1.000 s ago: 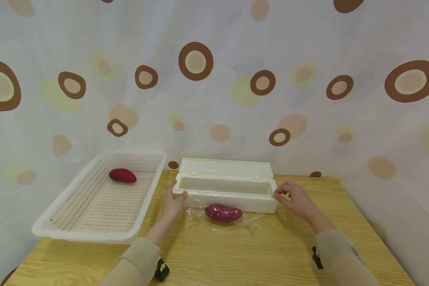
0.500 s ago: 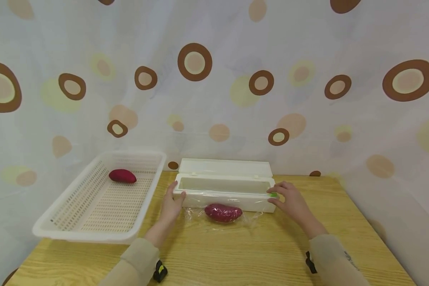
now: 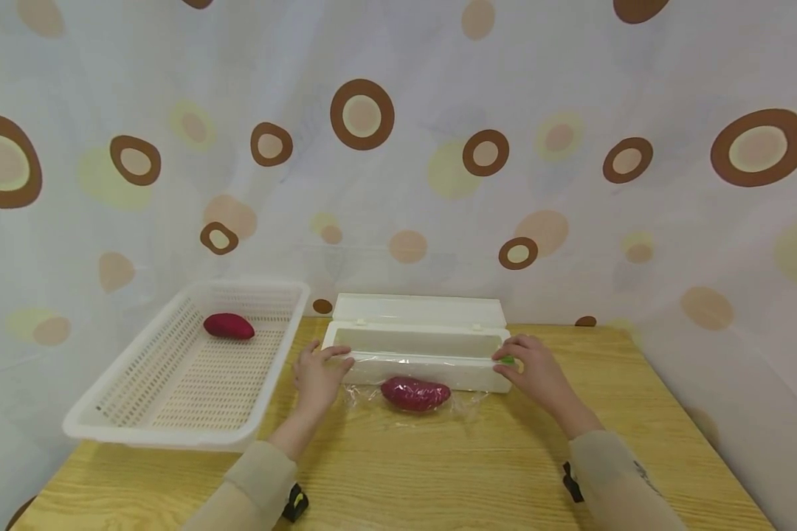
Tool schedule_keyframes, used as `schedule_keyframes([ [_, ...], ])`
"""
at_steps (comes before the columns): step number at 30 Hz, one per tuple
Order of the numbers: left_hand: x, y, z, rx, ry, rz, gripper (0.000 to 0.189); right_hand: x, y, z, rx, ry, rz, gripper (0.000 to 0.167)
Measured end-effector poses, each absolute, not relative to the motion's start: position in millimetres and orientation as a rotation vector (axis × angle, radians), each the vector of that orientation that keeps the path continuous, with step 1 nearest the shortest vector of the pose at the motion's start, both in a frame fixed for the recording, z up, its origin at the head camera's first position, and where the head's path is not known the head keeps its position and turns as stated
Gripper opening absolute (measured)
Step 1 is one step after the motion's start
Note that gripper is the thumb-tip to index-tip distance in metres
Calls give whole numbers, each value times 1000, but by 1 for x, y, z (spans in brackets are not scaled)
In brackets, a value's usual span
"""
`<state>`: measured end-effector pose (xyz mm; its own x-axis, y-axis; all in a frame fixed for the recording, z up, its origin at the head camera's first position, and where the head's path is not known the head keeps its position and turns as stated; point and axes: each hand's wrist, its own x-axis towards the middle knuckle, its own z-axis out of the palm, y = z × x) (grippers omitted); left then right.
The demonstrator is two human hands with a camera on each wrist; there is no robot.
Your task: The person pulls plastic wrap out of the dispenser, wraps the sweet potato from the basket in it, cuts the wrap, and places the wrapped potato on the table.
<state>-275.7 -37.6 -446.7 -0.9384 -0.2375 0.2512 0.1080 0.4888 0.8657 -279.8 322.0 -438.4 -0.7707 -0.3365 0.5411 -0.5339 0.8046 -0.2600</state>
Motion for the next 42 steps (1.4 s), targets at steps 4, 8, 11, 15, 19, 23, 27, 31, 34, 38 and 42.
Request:
schedule_keyframes([
  [4,-276,-36,-445,119,-2360,-1391,13,-282,320,-438,647,-2518,554,18],
  [8,-280,-37,-445,163,-2361,-1391,8,-282,319,-437,631,-2539,588,13],
  [11,-283,-39,-446,188,-2369,-1389,7,-282,319,-435,576,-2578,631,10],
  [15,-285,-40,-446,200,-2384,-1373,7,-282,321,-431,518,-2614,653,10],
  [19,-288,-41,-446,194,-2397,-1356,7,-282,325,-426,526,-2614,629,7],
  [23,-289,-42,-446,190,-2406,-1350,7,-283,330,-424,547,-2624,590,5],
  [27,-289,-41,-445,193,-2416,-1340,7,-284,334,-422,554,-2662,599,6],
  [31,-289,-40,-446,183,-2399,-1340,7,-286,336,-421,577,-2677,621,6],
  [34,-289,-40,-447,164,-2365,-1335,7,-287,335,-422,597,-2676,617,6],
  [38,-288,-41,-447,101,-2343,-1238,8,-288,335,-423,581,-2700,624,8],
  [42,-289,-41,-447,40,-2359,-1128,11,-288,334,-422,561,-2738,630,13],
])
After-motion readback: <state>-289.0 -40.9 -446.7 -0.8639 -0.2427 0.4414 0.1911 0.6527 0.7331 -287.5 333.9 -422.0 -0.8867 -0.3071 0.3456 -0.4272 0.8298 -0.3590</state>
